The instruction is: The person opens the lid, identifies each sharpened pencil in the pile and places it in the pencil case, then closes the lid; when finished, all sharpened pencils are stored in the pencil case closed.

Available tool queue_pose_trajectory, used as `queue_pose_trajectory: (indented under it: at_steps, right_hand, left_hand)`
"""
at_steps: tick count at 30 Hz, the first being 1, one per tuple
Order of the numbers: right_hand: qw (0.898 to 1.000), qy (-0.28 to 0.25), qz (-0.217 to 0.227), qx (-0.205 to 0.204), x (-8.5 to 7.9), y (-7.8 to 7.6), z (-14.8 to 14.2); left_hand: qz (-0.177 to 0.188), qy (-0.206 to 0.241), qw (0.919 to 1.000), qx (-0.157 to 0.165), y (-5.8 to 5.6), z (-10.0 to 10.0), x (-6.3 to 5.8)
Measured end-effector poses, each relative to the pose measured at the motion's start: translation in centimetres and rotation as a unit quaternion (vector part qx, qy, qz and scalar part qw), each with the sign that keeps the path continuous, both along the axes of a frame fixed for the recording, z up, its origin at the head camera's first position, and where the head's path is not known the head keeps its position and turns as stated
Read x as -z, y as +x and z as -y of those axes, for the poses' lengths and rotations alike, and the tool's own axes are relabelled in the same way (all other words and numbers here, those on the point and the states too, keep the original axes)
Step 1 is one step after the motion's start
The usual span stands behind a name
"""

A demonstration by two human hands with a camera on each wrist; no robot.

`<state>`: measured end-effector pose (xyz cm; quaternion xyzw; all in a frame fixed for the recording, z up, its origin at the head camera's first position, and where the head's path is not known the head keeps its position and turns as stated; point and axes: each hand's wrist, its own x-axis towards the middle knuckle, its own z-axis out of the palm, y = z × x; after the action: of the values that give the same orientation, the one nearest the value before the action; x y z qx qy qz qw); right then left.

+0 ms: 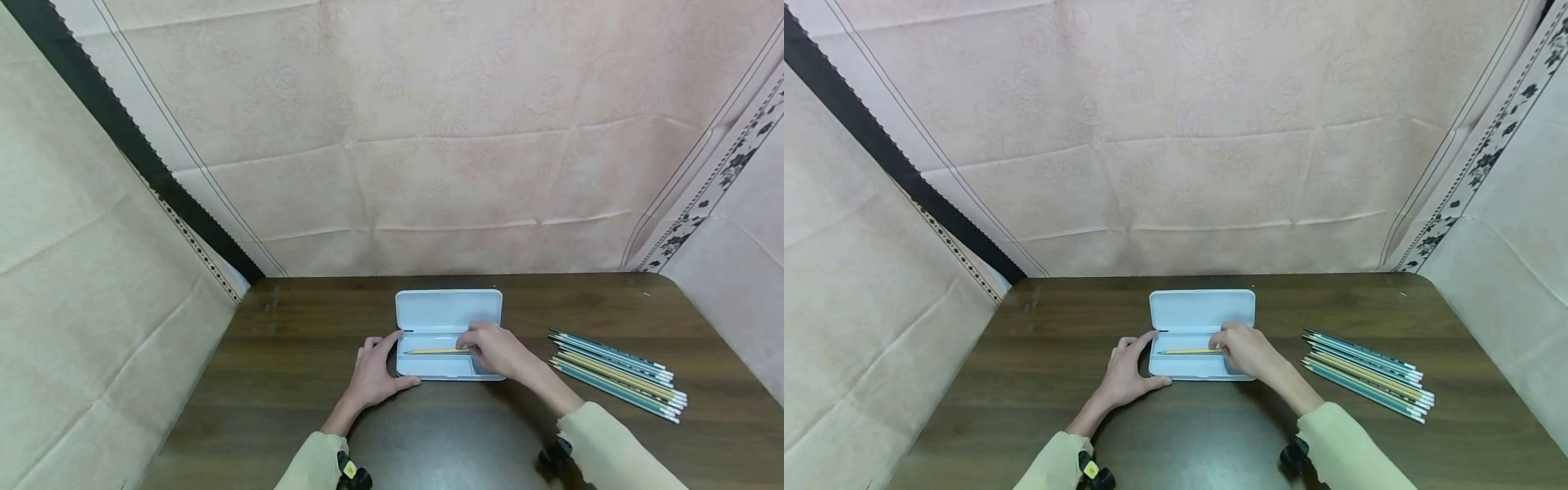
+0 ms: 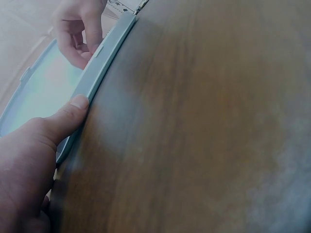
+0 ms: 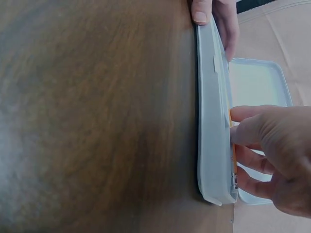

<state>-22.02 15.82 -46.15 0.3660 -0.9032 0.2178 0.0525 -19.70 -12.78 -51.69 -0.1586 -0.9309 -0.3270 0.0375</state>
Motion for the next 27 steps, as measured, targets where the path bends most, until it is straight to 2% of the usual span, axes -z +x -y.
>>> queue_pose_trajectory:
  at_steps: [7, 16, 21, 27]
  right_hand:
    - [0.999, -0.007, 0.032, -0.027, 0.0, -0.8, -0.2]
    - [0.998, -0.019, 0.045, -0.03, 0.4, -1.3, -0.9]
    - [0.997, -0.065, 0.048, 0.001, -0.1, -0.7, -2.8]
    - [0.993, -0.107, 0.01, 0.053, -0.9, 1.1, -6.7]
  left_hand:
    - [-0.002, 0.002, 1.0, 0.002, 0.0, 0.1, 0.0]
    - [-0.007, -0.001, 1.0, 0.004, 0.0, 0.0, 0.1]
    - [-0.008, 0.008, 0.9999, 0.008, 0.0, 0.0, 0.0]
    - [-0.007, 0.002, 1.0, 0.0, 0.0, 0.0, 0.1]
